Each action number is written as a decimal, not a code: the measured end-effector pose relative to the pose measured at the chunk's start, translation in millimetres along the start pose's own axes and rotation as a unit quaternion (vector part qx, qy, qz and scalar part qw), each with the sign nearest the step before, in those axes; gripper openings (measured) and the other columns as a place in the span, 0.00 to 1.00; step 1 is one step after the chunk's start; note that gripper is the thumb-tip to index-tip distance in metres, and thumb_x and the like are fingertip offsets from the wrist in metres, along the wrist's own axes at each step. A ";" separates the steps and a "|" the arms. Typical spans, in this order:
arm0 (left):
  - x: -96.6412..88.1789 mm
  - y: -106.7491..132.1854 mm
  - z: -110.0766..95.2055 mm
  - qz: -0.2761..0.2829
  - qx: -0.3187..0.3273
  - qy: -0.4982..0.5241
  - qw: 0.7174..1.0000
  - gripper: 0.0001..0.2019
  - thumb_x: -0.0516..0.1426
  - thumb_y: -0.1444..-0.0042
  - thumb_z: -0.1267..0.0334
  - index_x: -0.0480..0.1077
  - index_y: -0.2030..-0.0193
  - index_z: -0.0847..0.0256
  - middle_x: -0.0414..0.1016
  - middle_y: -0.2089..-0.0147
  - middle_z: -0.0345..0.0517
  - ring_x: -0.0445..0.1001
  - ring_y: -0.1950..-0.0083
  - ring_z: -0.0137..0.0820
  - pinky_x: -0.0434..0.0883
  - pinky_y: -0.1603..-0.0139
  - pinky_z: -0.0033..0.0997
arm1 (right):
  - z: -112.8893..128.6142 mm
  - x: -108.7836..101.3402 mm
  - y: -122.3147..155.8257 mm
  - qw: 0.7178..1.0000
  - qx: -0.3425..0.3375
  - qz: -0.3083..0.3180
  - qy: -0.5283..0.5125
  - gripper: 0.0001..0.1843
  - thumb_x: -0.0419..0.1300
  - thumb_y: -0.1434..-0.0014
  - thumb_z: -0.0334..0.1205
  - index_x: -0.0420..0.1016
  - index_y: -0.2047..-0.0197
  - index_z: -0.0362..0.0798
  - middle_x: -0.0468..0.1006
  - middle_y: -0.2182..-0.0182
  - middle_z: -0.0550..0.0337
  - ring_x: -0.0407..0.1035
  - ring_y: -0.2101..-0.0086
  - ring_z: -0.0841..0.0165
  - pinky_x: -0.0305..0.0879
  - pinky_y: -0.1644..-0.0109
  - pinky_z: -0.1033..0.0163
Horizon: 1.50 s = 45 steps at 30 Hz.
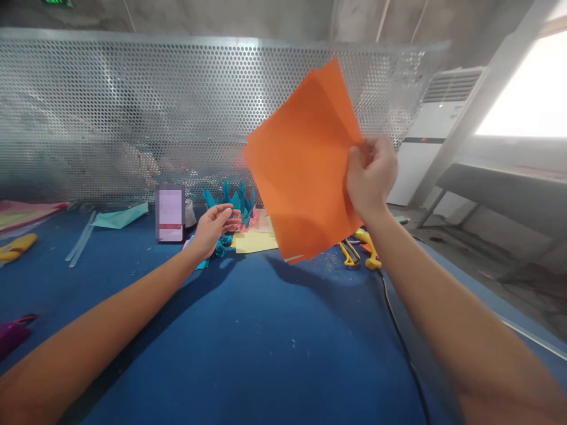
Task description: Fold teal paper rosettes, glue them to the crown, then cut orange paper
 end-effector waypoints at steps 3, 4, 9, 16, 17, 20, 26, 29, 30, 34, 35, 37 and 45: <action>2.5 0.9 7.8 -0.001 -0.044 0.034 0.998 0.09 0.54 0.42 0.61 0.65 0.58 0.64 0.76 0.60 0.50 0.76 0.69 0.27 0.72 0.66 0.27 | 18.3 -36.0 14.1 0.990 -0.010 -0.140 0.031 0.08 0.49 0.37 0.39 0.66 0.61 0.46 0.71 0.66 0.49 0.65 0.64 0.60 0.59 0.60 0.55; 3.6 0.6 11.0 0.002 -0.060 0.044 0.997 0.10 0.53 0.41 0.59 0.65 0.58 0.65 0.76 0.60 0.52 0.76 0.68 0.28 0.72 0.64 0.29 | 32.2 -35.2 19.4 0.989 -0.056 -0.131 0.031 0.09 0.49 0.37 0.39 0.67 0.61 0.46 0.72 0.65 0.49 0.66 0.63 0.60 0.59 0.59 0.55; 7.8 -1.8 30.8 0.042 -0.155 0.074 0.984 0.29 0.39 0.40 0.42 0.65 0.55 0.66 0.76 0.60 0.59 0.78 0.64 0.37 0.73 0.63 0.37 | 97.5 -3.5 83.1 0.938 -0.344 0.013 0.041 0.08 0.50 0.38 0.34 0.70 0.62 0.52 0.77 0.67 0.62 0.67 0.66 0.68 0.58 0.62 0.62; 3.9 1.3 43.3 0.058 -0.162 -0.010 0.985 0.19 0.61 0.50 0.60 0.64 0.53 0.65 0.77 0.62 0.52 0.77 0.66 0.33 0.72 0.65 0.30 | 102.6 65.8 185.8 0.833 -0.446 0.321 0.060 0.14 0.46 0.36 0.30 0.73 0.63 0.48 0.78 0.66 0.58 0.66 0.70 0.71 0.55 0.68 0.65; 5.9 2.0 42.9 0.062 -0.149 -0.023 0.987 0.20 0.62 0.53 0.66 0.64 0.52 0.65 0.76 0.60 0.52 0.77 0.65 0.32 0.72 0.63 0.31 | 99.8 71.8 191.3 0.827 -0.443 0.340 0.064 0.13 0.47 0.37 0.29 0.73 0.64 0.47 0.78 0.67 0.58 0.65 0.71 0.70 0.54 0.70 0.64; 13.1 2.4 40.5 0.075 -0.107 -0.057 0.990 0.22 0.59 0.56 0.76 0.63 0.51 0.66 0.75 0.56 0.53 0.76 0.59 0.33 0.71 0.56 0.35 | 91.2 84.9 196.8 0.818 -0.422 0.383 0.080 0.11 0.50 0.39 0.28 0.73 0.60 0.45 0.77 0.67 0.55 0.65 0.70 0.68 0.52 0.71 0.64; 20.7 -1.9 37.8 0.102 -0.031 -0.131 0.986 0.23 0.54 0.57 0.80 0.62 0.52 0.66 0.73 0.53 0.55 0.74 0.55 0.35 0.69 0.51 0.40 | 80.2 88.9 188.7 0.822 -0.363 0.422 0.120 0.10 0.52 0.42 0.26 0.74 0.61 0.42 0.76 0.68 0.52 0.65 0.69 0.65 0.50 0.70 0.62; 28.0 -0.6 33.1 0.133 0.010 -0.156 0.979 0.23 0.53 0.58 0.81 0.63 0.53 0.65 0.74 0.54 0.53 0.74 0.55 0.34 0.70 0.51 0.39 | 79.2 87.1 186.6 0.826 -0.338 0.431 0.137 0.09 0.53 0.43 0.26 0.74 0.64 0.41 0.76 0.70 0.52 0.64 0.70 0.64 0.49 0.70 0.62; 31.2 0.9 30.2 0.144 0.027 -0.164 0.976 0.23 0.53 0.58 0.81 0.63 0.53 0.64 0.74 0.54 0.52 0.74 0.54 0.33 0.69 0.50 0.38 | 80.1 86.9 186.9 0.825 -0.333 0.435 0.139 0.08 0.53 0.43 0.26 0.74 0.65 0.41 0.75 0.71 0.52 0.64 0.69 0.64 0.49 0.70 0.62; 44.3 9.7 22.1 0.185 0.090 -0.205 0.957 0.20 0.53 0.56 0.79 0.66 0.55 0.62 0.74 0.55 0.48 0.73 0.53 0.32 0.69 0.48 0.35 | 84.3 88.2 187.4 0.821 -0.316 0.452 0.147 0.08 0.53 0.42 0.27 0.73 0.69 0.42 0.75 0.71 0.52 0.64 0.69 0.64 0.49 0.70 0.61; 46.8 11.7 21.9 0.193 0.100 -0.217 0.952 0.19 0.53 0.56 0.79 0.67 0.56 0.61 0.74 0.55 0.47 0.73 0.54 0.32 0.69 0.49 0.35 | 84.5 88.8 187.2 0.820 -0.310 0.456 0.151 0.08 0.53 0.43 0.27 0.73 0.70 0.42 0.74 0.72 0.52 0.64 0.69 0.64 0.49 0.70 0.61; 48.4 14.1 22.0 0.192 0.116 -0.242 0.944 0.17 0.52 0.55 0.79 0.67 0.58 0.61 0.73 0.57 0.47 0.73 0.54 0.33 0.69 0.49 0.37 | 83.4 89.8 186.4 0.819 -0.295 0.464 0.162 0.09 0.53 0.43 0.26 0.72 0.70 0.42 0.74 0.71 0.52 0.64 0.69 0.64 0.48 0.70 0.61; 38.4 7.8 22.2 0.137 0.153 -0.341 0.918 0.13 0.50 0.56 0.79 0.69 0.68 0.60 0.70 0.61 0.47 0.69 0.54 0.36 0.67 0.48 0.41 | 72.7 88.5 182.8 0.815 -0.214 0.495 0.212 0.11 0.49 0.44 0.23 0.71 0.65 0.42 0.74 0.69 0.50 0.67 0.73 0.64 0.47 0.75 0.61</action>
Point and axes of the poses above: each hand's wrist, its own y-axis away from the middle knuckle, its own x-axis out of the palm, z = x × y, the point moved 10 cm from there along -y, towards the middle knuckle
